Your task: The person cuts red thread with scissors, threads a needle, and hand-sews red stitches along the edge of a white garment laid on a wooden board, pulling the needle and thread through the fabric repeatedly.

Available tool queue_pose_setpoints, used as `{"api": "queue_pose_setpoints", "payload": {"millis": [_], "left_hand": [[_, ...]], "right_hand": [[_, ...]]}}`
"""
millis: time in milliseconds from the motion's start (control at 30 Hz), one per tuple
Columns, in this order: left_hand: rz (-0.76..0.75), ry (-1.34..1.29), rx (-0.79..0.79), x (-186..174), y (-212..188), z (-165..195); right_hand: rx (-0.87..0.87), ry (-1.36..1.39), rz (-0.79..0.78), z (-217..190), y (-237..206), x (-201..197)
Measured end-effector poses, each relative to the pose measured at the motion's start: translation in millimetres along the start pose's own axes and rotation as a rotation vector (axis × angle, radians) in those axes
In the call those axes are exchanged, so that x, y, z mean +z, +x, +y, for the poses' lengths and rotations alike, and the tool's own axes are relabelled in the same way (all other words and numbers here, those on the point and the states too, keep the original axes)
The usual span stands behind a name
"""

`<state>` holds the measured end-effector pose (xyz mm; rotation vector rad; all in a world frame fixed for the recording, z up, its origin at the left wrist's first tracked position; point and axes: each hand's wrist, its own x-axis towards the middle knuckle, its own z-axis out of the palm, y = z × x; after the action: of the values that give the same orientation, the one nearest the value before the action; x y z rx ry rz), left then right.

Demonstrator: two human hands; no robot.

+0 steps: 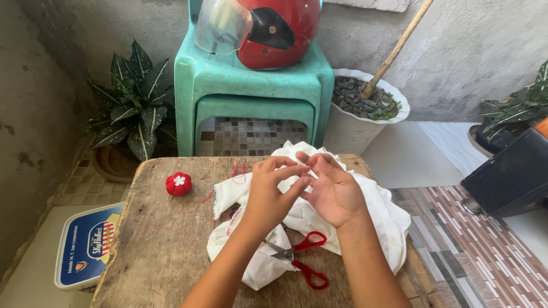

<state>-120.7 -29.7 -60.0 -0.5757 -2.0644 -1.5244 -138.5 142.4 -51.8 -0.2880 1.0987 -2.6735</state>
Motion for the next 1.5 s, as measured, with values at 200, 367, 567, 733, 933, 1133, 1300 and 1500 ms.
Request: {"api": "queue_pose_setpoints", "payload": {"millis": [200, 367, 567, 733, 933, 1133, 1300, 1500], "left_hand": [[0.022, -0.038, -0.008, 2.5, -2.8, 3.2], [0.043, -0.082, -0.073, 2.3, -2.9, -2.0], [-0.058, -0.333, -0.292, -0.4, -0.1, -10.6], [-0.251, -0.737, -0.471, -9.8, -0.3, -18.4], [-0.322, -1.101, -0.601, -19.6, 16.5, -32.5], [-0.539, -0.837, -0.589, -64.1, 32.1, -43.9], [-0.604, -0.347, -0.572, -102.8, 39.2, -38.5], [-0.424, -0.023, -0.578, -143.2, 47.7, -51.4]], "right_hand": [[-0.081, -0.118, 0.104, 7.8, -2.6, 5.4], [-0.181, -0.355, 0.097, 10.3, 0.1, 0.4], [-0.188, -0.416, 0.153, 6.6, 2.8, -6.1], [-0.214, -0.463, 0.107, 10.5, 6.7, -13.3], [-0.211, -0.485, 0.083, 16.6, 13.9, -22.3], [-0.239, -0.316, 0.056, 13.4, 14.8, -25.9], [-0.246, -0.055, 0.166, -0.7, 22.4, -42.9], [-0.422, -0.172, 0.245, -38.6, 22.8, -80.0]]}}
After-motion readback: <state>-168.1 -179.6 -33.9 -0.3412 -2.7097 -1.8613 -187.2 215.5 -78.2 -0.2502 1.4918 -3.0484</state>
